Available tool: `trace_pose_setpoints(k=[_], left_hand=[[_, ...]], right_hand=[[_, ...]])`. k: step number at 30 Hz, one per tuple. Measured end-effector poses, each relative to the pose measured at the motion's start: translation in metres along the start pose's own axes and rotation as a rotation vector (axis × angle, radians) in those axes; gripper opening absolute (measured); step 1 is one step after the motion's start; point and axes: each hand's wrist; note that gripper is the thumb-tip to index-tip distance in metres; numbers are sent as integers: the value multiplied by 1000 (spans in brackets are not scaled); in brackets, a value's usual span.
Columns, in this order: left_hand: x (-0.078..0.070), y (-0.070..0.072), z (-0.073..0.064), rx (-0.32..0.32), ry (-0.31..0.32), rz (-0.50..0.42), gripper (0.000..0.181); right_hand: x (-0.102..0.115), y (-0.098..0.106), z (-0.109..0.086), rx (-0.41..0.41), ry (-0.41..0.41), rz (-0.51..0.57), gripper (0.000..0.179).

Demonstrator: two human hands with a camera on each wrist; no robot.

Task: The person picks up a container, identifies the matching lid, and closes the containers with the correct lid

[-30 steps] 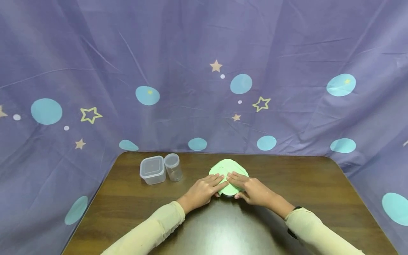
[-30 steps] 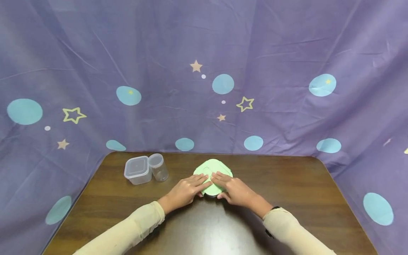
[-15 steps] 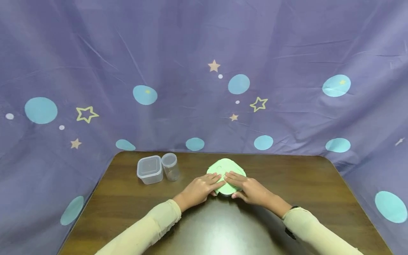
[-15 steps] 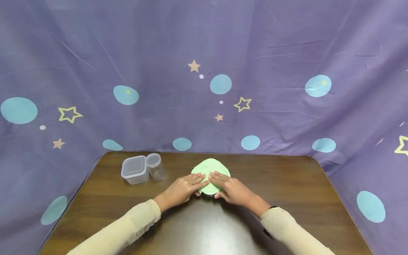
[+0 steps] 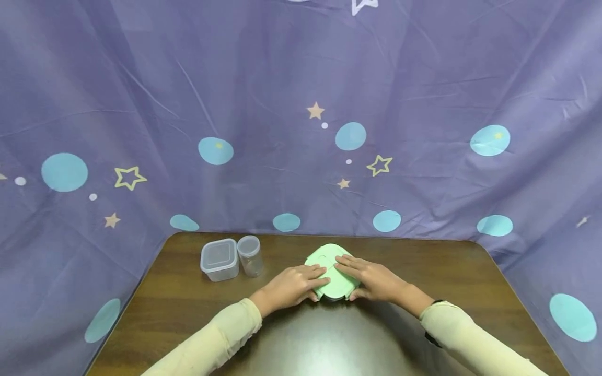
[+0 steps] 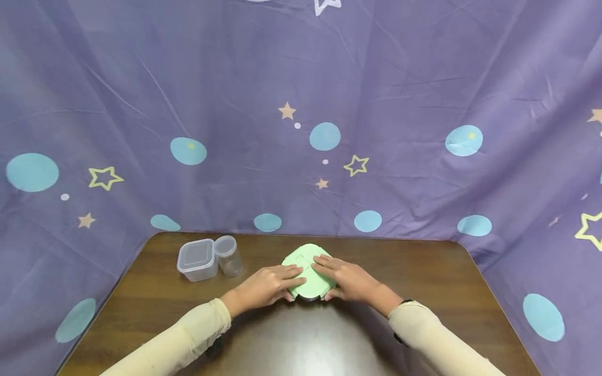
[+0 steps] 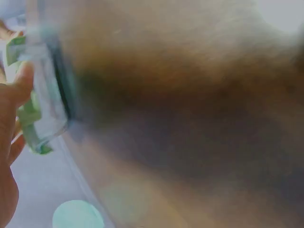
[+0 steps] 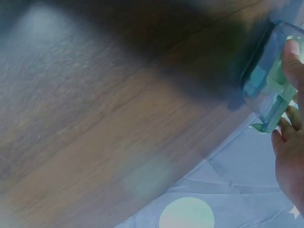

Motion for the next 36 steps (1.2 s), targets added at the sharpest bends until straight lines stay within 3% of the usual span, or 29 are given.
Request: trace_pose_setpoints(k=[4, 16, 26, 31, 36], left_hand=[[6, 5, 6, 13, -28, -27, 68], [11, 11, 15, 217, -37, -92, 73], [3, 3, 18, 209, -57, 8, 76], [-2, -1, 17, 245, -9, 35, 75], [-5, -5, 17, 207, -15, 79, 73]], right_hand=[[-2, 0, -1, 19, -4, 15, 87], [-2, -8, -3, -1, 12, -13, 84], [-1, -11, -8, -70, 47, -66, 81], [0, -14, -8, -82, 51, -84, 81], [1, -18, -8, -113, 52, -91, 82]])
Point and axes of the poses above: each hand's wrist, its own z-axis towards the middle knuckle, its own y-axis out of the back of the hand, x = y × z, and after that the axes turned 2 degrees about x, right-handed
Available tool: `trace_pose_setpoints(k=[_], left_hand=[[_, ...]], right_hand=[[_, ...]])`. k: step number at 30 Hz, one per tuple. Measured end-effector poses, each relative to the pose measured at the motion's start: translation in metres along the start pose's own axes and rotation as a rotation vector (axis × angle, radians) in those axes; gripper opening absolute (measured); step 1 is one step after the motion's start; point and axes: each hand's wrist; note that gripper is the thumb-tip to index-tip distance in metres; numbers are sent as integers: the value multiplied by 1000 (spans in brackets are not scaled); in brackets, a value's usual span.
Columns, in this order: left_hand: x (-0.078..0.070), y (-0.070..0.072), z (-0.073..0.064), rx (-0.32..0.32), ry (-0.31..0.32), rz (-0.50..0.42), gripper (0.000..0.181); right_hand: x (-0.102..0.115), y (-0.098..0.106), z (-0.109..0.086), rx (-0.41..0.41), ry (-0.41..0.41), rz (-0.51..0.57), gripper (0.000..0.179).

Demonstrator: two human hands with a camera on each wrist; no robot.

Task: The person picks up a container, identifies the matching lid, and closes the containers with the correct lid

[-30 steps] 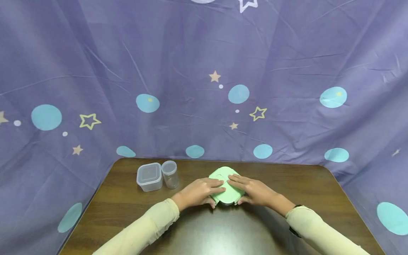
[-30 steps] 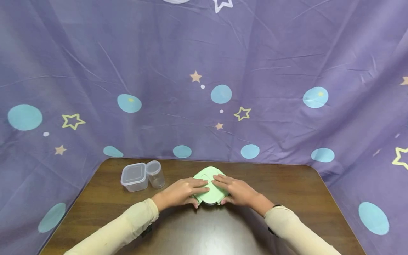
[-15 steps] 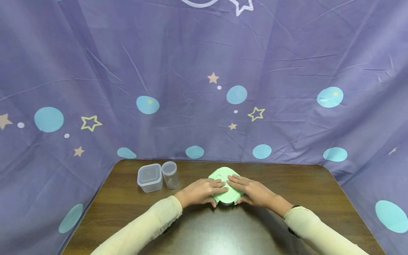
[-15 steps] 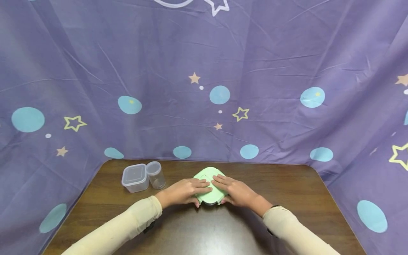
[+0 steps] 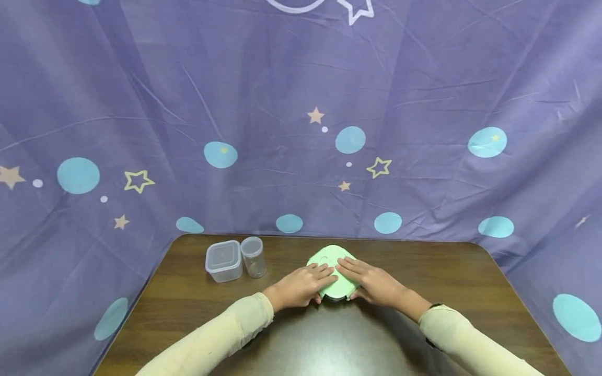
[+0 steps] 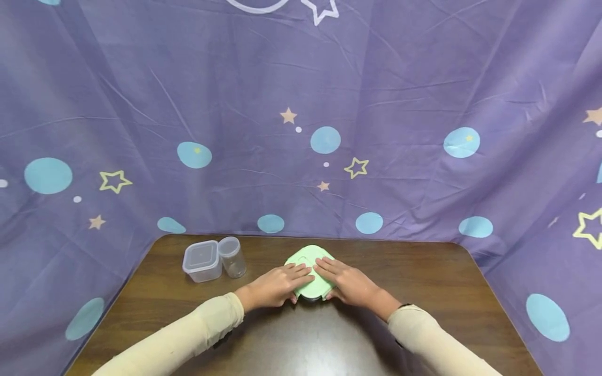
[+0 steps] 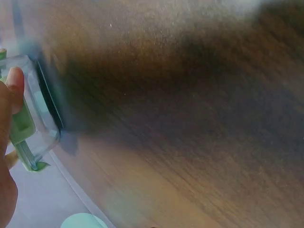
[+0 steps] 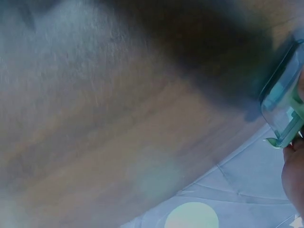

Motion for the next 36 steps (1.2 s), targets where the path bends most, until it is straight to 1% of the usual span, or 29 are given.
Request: trace_pose_setpoints(k=[3, 12, 16, 23, 26, 31, 36], left_hand=[[-1, -2, 0, -27, -7, 24, 71], [-6, -7, -2, -112, 9, 4, 68], [-6, -8, -3, -125, 19, 13, 68], [-4, -12, -2, -138, 19, 38, 68], [-5, -10, -1, -131, 19, 46, 66], [-10, -10, -1, -119, 26, 56, 64], [-10, -13, -1, -149, 27, 82, 64]], right_hand=[[-1, -2, -1, -19, 14, 9, 83], [-2, -6, -1, -38, 15, 14, 83], [-1, -7, -1, -48, 16, 18, 83], [-1, -7, 2, -62, 13, 25, 82], [-2, -7, 2, -66, 12, 18, 81], [0, -7, 0, -81, 12, 18, 81], [1, -8, 2, -93, 27, 18, 81]])
Point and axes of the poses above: each hand's wrist, its own z-axis towards the middle knuckle, its own y-axis out of the back of the hand, x = y × z, and after that the axes turned 2 degrees about x, right-handed
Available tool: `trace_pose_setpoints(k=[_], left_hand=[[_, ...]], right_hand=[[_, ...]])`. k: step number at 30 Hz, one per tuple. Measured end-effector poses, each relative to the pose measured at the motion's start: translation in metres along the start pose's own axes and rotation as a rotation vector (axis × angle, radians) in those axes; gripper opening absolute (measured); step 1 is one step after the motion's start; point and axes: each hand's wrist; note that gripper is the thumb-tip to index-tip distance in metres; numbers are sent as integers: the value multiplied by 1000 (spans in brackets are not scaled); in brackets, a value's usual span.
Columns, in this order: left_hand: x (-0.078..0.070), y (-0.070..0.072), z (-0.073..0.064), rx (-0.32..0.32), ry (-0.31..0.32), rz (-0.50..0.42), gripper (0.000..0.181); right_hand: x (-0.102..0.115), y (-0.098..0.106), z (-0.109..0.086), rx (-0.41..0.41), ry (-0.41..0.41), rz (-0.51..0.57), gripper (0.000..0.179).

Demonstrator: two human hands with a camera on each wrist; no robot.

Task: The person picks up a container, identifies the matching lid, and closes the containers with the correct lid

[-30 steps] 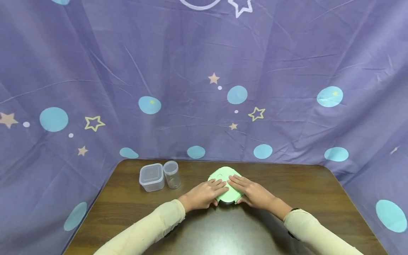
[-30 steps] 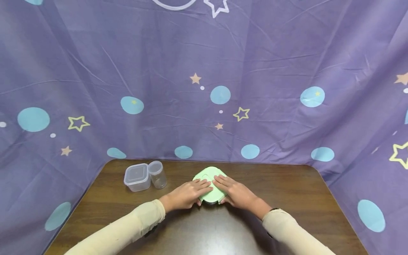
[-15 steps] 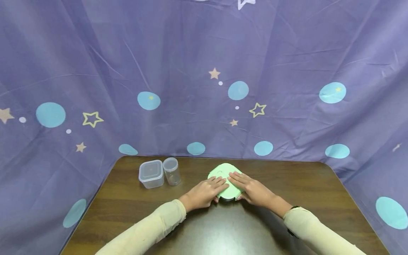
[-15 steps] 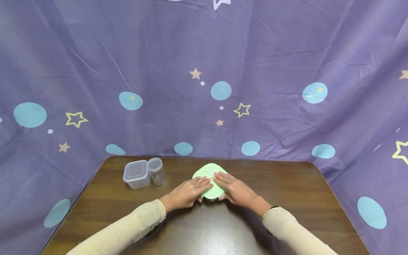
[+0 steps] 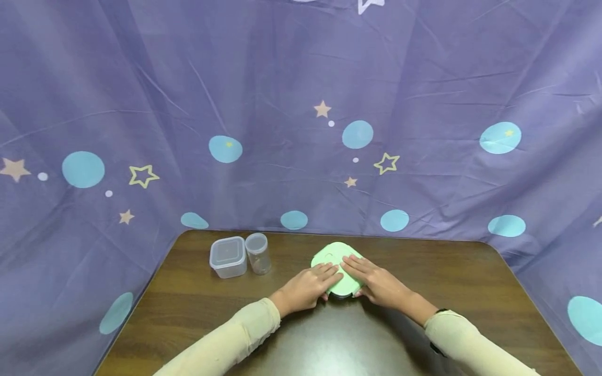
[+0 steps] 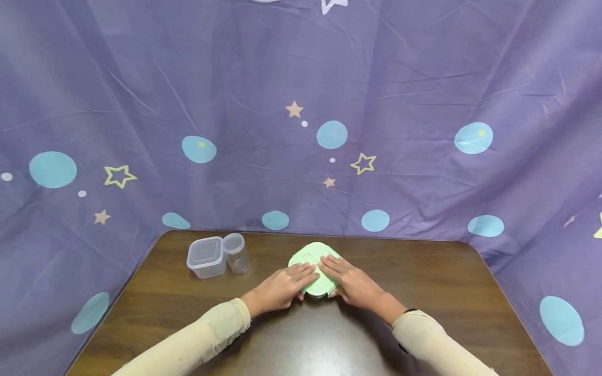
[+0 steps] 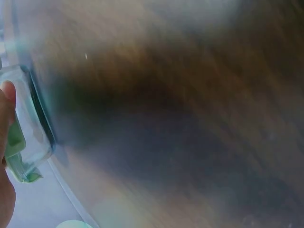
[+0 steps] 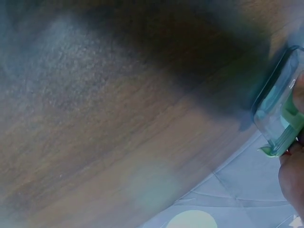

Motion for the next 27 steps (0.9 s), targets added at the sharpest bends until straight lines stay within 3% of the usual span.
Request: trace_pose_setpoints(k=[6, 14, 27], left_hand=[[2, -1, 7, -59, 12, 27, 61], [2, -1, 1, -3, 20, -12, 61], [1, -1, 0, -58, 29, -89, 63]], right_hand=[[-1, 4, 0, -18, -26, -9, 82], [0, 0, -1, 33, -20, 15, 81], [0, 0, -2, 40, -37, 20, 82]])
Point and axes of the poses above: each hand's wrist, its own z-axis towards the middle knuckle, its own y-axis out of the back of the hand, x = y × z, and after that the axes turned 2 degrees about x, right-handed
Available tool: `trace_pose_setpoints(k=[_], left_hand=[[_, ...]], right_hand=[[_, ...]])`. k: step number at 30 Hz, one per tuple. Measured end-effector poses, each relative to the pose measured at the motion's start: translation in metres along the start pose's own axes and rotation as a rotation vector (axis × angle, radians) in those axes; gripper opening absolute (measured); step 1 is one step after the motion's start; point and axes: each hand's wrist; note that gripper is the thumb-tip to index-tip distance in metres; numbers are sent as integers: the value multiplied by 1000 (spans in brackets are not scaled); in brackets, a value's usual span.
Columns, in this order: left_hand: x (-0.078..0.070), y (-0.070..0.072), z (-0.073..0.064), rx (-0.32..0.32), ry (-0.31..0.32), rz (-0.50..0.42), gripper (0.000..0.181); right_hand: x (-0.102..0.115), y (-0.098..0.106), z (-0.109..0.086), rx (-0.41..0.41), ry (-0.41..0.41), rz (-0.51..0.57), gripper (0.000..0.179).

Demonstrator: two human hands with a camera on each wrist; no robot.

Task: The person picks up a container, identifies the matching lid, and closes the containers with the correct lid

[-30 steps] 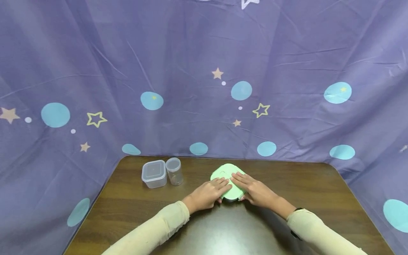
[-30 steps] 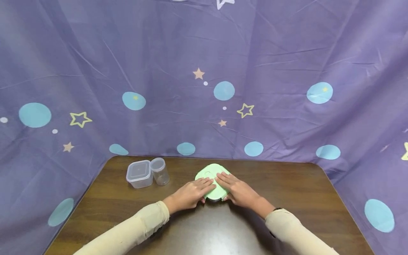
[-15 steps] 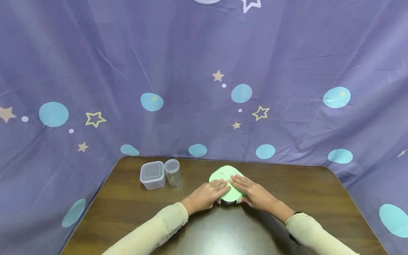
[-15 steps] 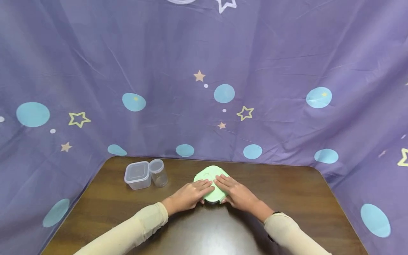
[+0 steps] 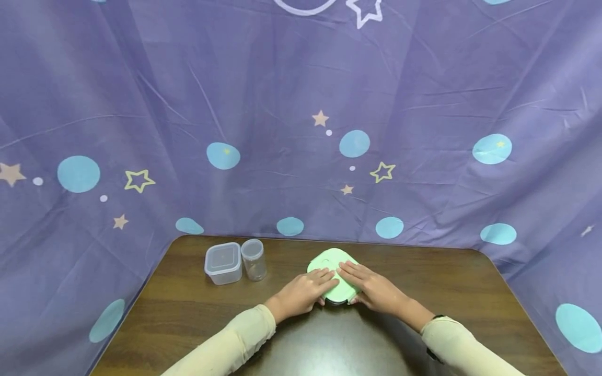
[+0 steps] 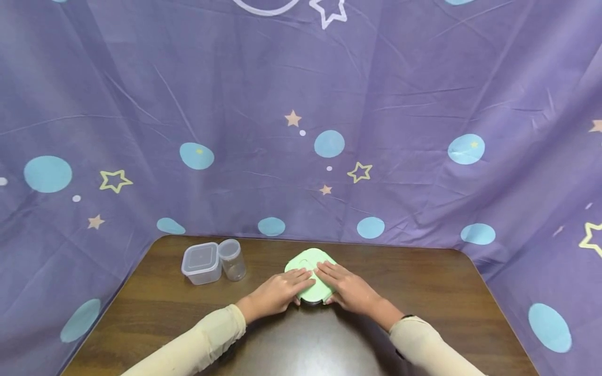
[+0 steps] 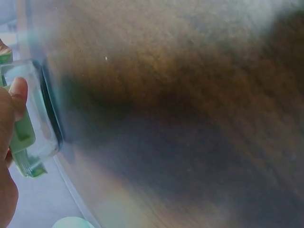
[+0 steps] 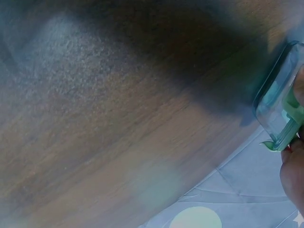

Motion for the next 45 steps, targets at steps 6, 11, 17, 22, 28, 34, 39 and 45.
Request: trace_pose_setpoints(k=[6, 11, 17, 22, 28, 34, 39, 45], left_hand=[[2, -1, -1, 9, 19, -42, 64], [3, -3, -1, 11, 33, -73, 65], [3, -3, -1, -2, 39, -80, 67], [2, -3, -1, -15, 41, -87, 67], [2, -1, 0, -5, 35, -86, 67], [1, -2, 1, 3, 32, -74, 67], [0, -2, -1, 29, 26, -46, 68], [0, 1, 1, 74, 38, -2, 69]], right_hand=[[3, 0, 0, -12, -9, -10, 83], [3, -2, -1, 3, -30, -22, 83], [3, -3, -2, 18, -56, -46, 84], [4, -3, -2, 19, -67, -50, 85], [4, -3, -3, 21, -77, -48, 85], [6, -5, -4, 8, -87, -45, 85], [8, -6, -6, -9, -82, -45, 84], [8, -3, -4, -40, -72, -57, 85]])
Point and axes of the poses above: each hand's wrist, its own z-axis towards the middle knuckle, its own y-axis out of the back of the hand, x = y × z, and after that the axes turned 2 degrees about x, right-handed
